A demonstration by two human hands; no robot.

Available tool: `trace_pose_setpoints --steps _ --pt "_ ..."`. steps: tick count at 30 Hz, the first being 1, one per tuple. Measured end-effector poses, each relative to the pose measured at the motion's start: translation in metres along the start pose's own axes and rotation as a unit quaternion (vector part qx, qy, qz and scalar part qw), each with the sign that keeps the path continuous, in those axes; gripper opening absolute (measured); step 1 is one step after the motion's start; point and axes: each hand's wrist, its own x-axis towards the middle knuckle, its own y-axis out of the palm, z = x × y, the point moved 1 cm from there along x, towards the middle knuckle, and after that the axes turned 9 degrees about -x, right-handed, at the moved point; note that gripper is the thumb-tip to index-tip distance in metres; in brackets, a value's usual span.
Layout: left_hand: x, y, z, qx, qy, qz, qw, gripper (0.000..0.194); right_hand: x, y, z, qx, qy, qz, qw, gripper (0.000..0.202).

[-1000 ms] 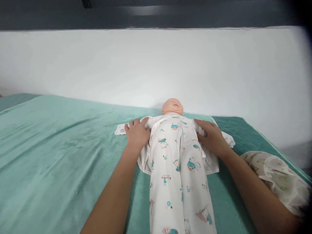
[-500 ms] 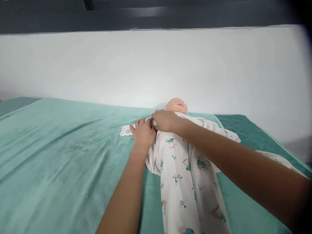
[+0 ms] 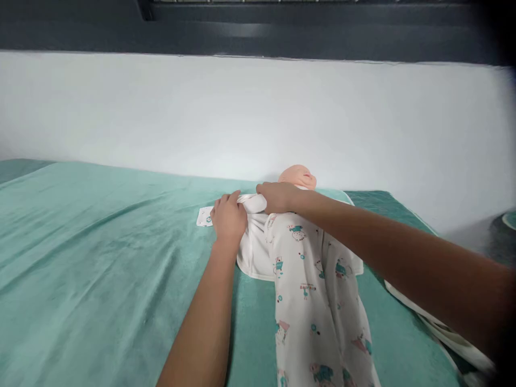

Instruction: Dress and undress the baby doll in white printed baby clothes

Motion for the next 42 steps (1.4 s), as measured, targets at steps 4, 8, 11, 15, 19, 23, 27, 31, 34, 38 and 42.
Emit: trace_pose_setpoints --steps 4,8,11,15,19,23,27,31,34,38,42 --pt "0.003 0.002 0.0 0.006 -0.041 0.022 0.999 0.039 0.008 0.004 0.013 -0.019 -0.037 0.013 0.999 0.044" --pt "0.004 0.003 0.003 -0.003 -0.037 0.017 0.999 0.035 0.013 0.003 0.016 -0.004 -0.059 0.02 0.998 0.046" --pt "0.003 0.002 0.006 -0.03 -0.045 0.005 0.999 0.037 0.005 0.0 0.001 0.012 -0.06 0.003 0.998 0.042" --pt "0.002 0.001 0.009 -0.062 -0.056 0.006 0.996 0.044 -0.015 -0.008 -0.025 0.025 -0.036 -0.037 0.998 0.038" --pt "0.002 0.002 0.013 -0.05 -0.062 0.033 0.996 0.045 -0.031 -0.016 -0.038 0.03 0.005 -0.061 0.998 0.04" --pt "0.001 0.001 0.016 -0.019 -0.075 0.049 0.996 0.044 -0.031 -0.017 -0.034 0.046 -0.01 -0.068 0.997 0.04" --pt "-0.001 -0.001 0.013 0.041 -0.048 0.011 0.998 0.049 -0.015 -0.011 -0.022 0.055 -0.04 -0.049 0.997 0.042" --pt "-0.003 0.004 0.008 0.113 0.002 -0.016 0.994 0.042 0.004 0.001 -0.006 0.053 -0.063 -0.03 0.996 0.046" --pt "-0.003 0.013 0.005 0.106 0.083 0.034 0.99 0.044 0.009 0.006 0.003 0.058 -0.069 -0.047 0.995 0.045" --pt "-0.003 0.017 0.006 0.1 0.103 0.045 0.989 0.04 -0.006 0.004 -0.003 0.115 -0.025 -0.119 0.986 0.042" --pt "-0.004 0.013 0.008 0.124 0.057 -0.012 0.991 0.03 -0.045 0.02 -0.035 0.241 0.064 -0.245 0.937 0.036"
